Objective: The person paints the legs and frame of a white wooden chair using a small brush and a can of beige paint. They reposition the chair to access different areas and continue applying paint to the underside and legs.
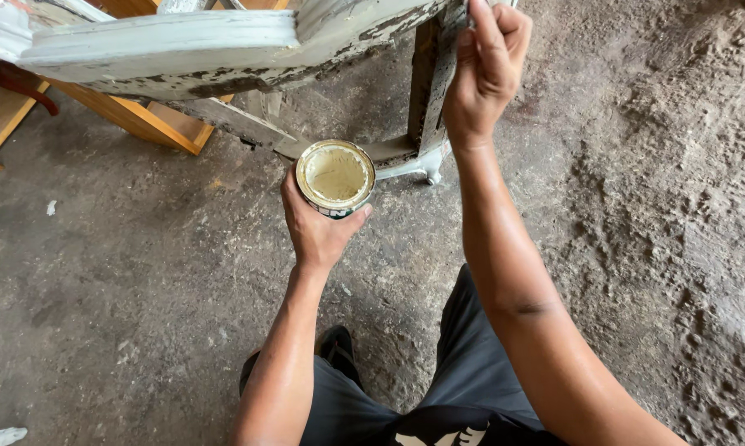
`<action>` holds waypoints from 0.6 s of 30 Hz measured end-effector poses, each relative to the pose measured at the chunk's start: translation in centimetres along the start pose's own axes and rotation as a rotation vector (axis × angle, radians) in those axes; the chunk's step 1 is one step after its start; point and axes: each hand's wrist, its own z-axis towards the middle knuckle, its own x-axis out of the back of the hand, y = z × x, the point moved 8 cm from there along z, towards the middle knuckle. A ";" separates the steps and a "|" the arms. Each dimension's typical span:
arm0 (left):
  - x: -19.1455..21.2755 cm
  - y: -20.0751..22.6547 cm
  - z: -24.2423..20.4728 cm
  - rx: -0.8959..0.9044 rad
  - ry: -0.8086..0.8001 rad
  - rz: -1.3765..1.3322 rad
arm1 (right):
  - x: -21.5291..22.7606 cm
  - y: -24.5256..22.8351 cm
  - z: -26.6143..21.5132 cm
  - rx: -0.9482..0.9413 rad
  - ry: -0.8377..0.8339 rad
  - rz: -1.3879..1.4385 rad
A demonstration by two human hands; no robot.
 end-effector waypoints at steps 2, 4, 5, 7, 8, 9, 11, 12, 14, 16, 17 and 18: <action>0.0 -0.3 0.2 0.003 -0.007 0.019 | -0.3 -0.4 -0.6 -0.012 -0.002 0.008; -0.2 -0.3 0.2 -0.018 -0.010 0.017 | -0.2 -0.8 -0.8 -0.014 -0.014 -0.006; -0.2 -0.1 0.1 -0.039 -0.010 0.006 | 0.0 -0.9 -0.9 -0.021 -0.031 -0.001; -0.5 0.1 0.2 -0.069 -0.005 -0.007 | 0.5 -1.0 -0.8 -0.030 -0.067 0.009; -0.6 0.2 0.3 -0.078 0.000 -0.004 | 0.6 -0.6 -0.5 -0.035 -0.050 0.033; -0.7 0.2 0.4 -0.087 0.005 0.000 | 0.7 -0.1 0.0 -0.041 -0.032 0.058; -0.7 -0.2 -0.3 -0.056 -0.023 -0.021 | 0.3 -0.1 -0.5 -0.056 -0.025 0.065; -1.0 -0.3 -0.4 -0.044 -0.034 -0.035 | -0.1 -0.5 -0.6 -0.052 -0.032 0.046; -1.5 0.0 -0.3 -0.087 -0.040 -0.049 | -0.5 -1.8 -0.7 -0.046 -0.114 0.000; -1.8 0.1 -0.4 -0.122 -0.044 -0.028 | 0.1 -4.1 -1.2 -0.048 -0.272 -0.046; -2.2 0.1 -0.6 -0.138 -0.048 -0.001 | 0.1 -5.3 -1.7 -0.043 -0.437 -0.148; -2.3 0.1 -1.0 -0.148 -0.053 0.031 | 0.5 -6.6 -2.3 -0.039 -0.605 -0.243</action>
